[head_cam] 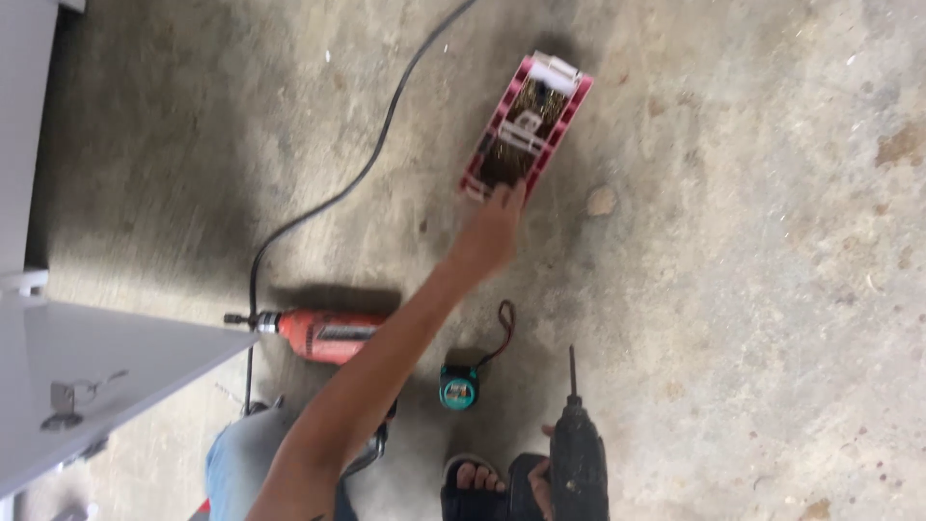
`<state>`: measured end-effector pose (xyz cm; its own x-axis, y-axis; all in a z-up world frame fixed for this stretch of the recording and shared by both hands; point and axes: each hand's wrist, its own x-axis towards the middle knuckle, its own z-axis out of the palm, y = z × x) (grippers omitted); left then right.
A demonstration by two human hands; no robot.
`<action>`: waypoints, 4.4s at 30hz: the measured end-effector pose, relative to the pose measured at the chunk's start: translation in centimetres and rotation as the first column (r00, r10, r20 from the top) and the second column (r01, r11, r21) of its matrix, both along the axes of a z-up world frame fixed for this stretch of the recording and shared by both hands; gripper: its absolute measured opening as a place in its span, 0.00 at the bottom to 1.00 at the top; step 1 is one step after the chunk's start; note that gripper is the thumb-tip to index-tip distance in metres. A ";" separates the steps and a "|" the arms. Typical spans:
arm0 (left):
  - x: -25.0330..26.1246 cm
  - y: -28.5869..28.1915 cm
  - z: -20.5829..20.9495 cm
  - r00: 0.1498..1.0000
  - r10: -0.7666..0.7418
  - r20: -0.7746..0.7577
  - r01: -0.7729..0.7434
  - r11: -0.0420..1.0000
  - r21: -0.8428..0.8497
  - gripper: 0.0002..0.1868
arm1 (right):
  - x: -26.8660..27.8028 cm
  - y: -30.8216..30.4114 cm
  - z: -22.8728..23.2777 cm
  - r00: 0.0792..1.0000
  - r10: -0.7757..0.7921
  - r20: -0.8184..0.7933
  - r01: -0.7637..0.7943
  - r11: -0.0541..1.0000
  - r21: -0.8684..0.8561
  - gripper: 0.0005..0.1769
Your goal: Measuring, drilling holes, and installing hinges on cabinet doors.
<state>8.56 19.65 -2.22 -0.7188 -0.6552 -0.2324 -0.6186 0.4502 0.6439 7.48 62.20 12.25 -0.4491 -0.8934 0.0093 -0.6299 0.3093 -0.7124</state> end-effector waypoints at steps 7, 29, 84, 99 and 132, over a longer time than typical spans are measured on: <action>6.6 11.7 9.2 0.997 -0.060 0.055 0.023 0.859 0.512 0.38 | 0.3 -2.3 -1.2 0.684 -0.325 0.653 0.239 0.946 0.220 0.43; 5.7 10.2 10.1 0.944 -0.218 -0.249 0.178 0.968 -0.177 0.15 | 3.5 -0.9 -1.1 0.797 -0.126 0.591 0.191 0.980 -0.049 0.42; 56.2 24.7 20.3 -0.631 0.683 -0.368 -0.325 0.198 0.925 0.08 | 33.6 -21.3 7.8 -0.137 0.709 0.691 -0.759 0.373 -0.533 0.54; 56.5 24.6 19.1 -0.483 0.790 -0.378 -0.235 0.298 0.925 0.10 | 34.4 -14.1 6.6 0.138 0.784 0.605 -0.759 0.476 -0.444 0.55; 52.0 29.6 18.7 -0.565 0.675 -0.474 -0.272 0.390 0.880 0.28 | 31.3 -32.2 3.9 0.834 0.452 0.317 -0.300 0.853 -0.427 0.43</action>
<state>60.57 49.27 16.50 0.4031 -0.8866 -0.2268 0.7285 0.1609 0.6658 38.79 30.00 16.14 -0.1108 -0.9626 0.2473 -0.2881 -0.2070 -0.9350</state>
